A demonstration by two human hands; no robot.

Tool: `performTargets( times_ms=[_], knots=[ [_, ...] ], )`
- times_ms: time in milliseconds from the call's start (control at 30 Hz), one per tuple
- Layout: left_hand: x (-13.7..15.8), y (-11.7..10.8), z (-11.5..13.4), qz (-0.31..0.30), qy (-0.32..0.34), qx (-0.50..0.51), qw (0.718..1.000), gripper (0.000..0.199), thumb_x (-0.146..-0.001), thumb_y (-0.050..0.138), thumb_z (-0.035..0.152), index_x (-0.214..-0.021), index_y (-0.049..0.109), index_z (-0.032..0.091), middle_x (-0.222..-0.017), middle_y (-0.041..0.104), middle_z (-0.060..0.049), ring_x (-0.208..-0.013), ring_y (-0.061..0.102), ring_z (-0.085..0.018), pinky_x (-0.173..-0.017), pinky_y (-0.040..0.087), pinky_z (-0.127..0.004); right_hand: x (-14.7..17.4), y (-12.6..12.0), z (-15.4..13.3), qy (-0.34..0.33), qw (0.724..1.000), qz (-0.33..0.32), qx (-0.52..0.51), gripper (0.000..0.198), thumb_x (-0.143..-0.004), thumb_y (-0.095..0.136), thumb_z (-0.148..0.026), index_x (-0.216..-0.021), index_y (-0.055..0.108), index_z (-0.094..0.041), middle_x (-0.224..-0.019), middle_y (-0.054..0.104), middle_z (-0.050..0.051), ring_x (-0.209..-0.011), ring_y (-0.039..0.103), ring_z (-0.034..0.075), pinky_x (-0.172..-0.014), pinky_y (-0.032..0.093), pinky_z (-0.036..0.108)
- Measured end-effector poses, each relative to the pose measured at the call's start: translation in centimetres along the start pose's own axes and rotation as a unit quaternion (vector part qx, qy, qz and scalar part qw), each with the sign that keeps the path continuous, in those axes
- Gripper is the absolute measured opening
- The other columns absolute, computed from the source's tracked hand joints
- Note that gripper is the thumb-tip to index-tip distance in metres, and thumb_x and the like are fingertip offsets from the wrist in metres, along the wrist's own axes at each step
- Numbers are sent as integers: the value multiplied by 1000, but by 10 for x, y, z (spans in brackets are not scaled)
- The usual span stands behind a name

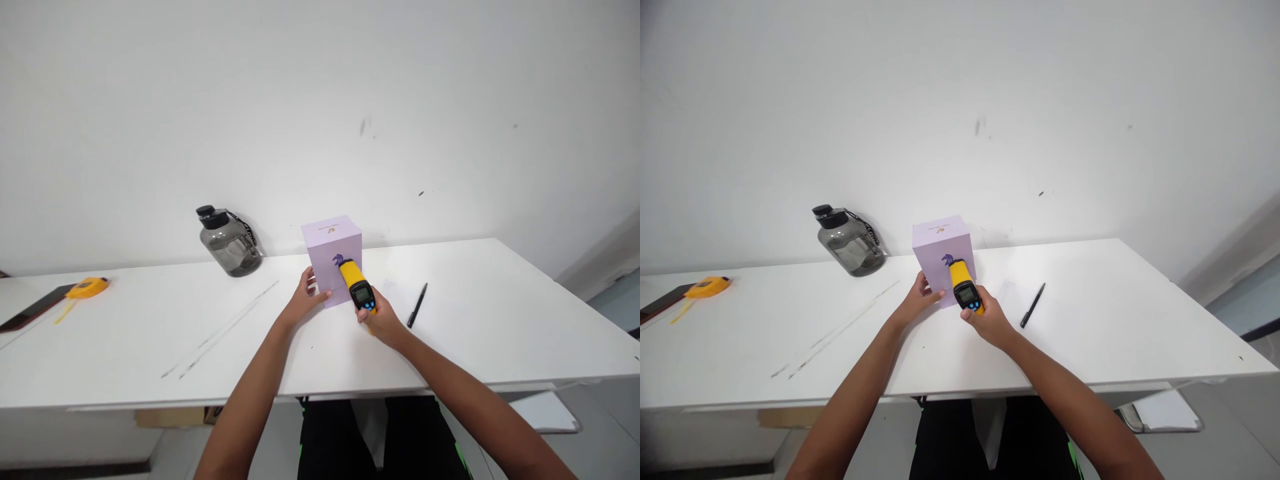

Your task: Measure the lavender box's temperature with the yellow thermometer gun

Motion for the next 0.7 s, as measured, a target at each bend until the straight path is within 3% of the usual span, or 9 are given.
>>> performTargets(
  times_ms=[300, 700],
  knots=[
    [-1, 1, -1, -2, 8, -1, 1000, 89, -70, 79, 45, -145, 33, 32, -146, 44, -12, -135, 44, -31, -110, 38, -53, 5, 22, -6, 35, 998, -59, 8, 73, -67, 72, -72, -113, 55, -19, -83, 50, 0, -70, 41, 13, -63, 36, 27],
    [-1, 0, -2, -2, 9, -13, 1000, 89, -70, 79, 46, -145, 32, 33, -143, 47, -11, -133, 46, -31, -109, 39, -52, 6, 22, -2, 48, 997, -63, 18, 72, -68, 72, -71, -116, 55, -20, -84, 52, 0, -71, 43, 14, -64, 38, 27]
  ],
)
Point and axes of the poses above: each hand's wrist, its own x-axis away from the middle knuckle, its own y-axis out of the palm, z = x × y, the point moved 10 cm from there along -x, towards the middle knuckle
